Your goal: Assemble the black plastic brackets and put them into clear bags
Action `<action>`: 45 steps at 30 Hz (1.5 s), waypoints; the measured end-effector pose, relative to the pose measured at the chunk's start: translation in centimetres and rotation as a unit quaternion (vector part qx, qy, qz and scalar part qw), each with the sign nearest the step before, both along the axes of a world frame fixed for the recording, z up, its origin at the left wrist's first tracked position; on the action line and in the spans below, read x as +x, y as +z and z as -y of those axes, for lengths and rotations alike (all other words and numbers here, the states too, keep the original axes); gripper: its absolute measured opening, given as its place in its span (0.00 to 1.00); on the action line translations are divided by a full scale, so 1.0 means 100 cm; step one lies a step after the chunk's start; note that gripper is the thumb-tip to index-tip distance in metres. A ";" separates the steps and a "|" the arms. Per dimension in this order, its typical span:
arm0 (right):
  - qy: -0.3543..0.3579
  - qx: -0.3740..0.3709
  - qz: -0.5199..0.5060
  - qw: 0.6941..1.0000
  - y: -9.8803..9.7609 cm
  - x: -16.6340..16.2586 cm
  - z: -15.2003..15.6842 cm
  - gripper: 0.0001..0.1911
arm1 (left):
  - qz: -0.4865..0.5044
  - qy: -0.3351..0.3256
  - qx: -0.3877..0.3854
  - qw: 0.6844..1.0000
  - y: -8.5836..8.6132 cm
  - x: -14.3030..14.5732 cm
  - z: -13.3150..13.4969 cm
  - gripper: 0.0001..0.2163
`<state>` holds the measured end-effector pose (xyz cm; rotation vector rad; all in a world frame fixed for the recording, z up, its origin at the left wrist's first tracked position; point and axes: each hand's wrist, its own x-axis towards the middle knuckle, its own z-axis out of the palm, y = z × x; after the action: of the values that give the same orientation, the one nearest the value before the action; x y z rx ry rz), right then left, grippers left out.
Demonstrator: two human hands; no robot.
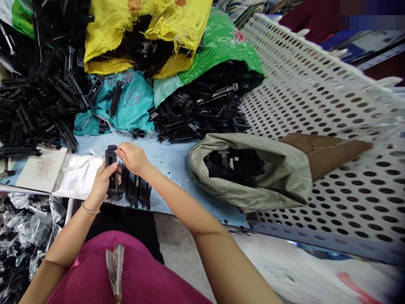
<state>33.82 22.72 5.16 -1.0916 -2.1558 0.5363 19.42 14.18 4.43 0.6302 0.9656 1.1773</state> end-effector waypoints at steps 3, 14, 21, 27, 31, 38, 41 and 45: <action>0.029 -0.141 -0.073 0.987 -0.003 -0.011 0.012 0.30 | -0.047 0.044 0.023 0.998 0.000 -0.006 -0.007 0.18; 0.049 0.036 0.054 0.997 -0.046 -0.009 0.088 0.28 | -0.255 0.081 0.083 0.960 -0.001 -0.013 -0.015 0.21; 0.025 -0.137 0.064 0.988 -0.003 -0.024 -0.024 0.23 | -0.469 0.128 0.184 0.854 -0.029 -0.053 -0.025 0.29; -0.224 -0.129 0.083 0.963 0.007 -0.059 -0.172 0.26 | -0.485 -0.009 0.118 0.867 -0.082 -0.015 0.002 0.27; -0.233 -0.122 0.094 0.960 0.006 -0.058 -0.202 0.23 | -0.528 0.008 0.195 0.827 -0.101 -0.001 0.009 0.21; -0.166 -0.029 -0.198 0.966 0.000 -0.004 -0.123 0.13 | -0.365 0.055 0.196 0.908 -0.058 -0.021 -0.006 0.20; -0.060 -0.132 -0.267 0.953 -0.011 0.004 -0.044 0.10 | -0.142 0.075 0.146 0.976 -0.025 -0.017 -0.023 0.24; 0.032 -0.233 -0.201 0.951 -0.008 0.011 0.035 0.12 | 0.059 -0.027 0.035 0.997 -0.001 -0.001 -0.027 0.28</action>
<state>34.96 19.23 4.38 -1.0377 -1.7499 1.2315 19.27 16.84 4.33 0.6311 0.8072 1.1907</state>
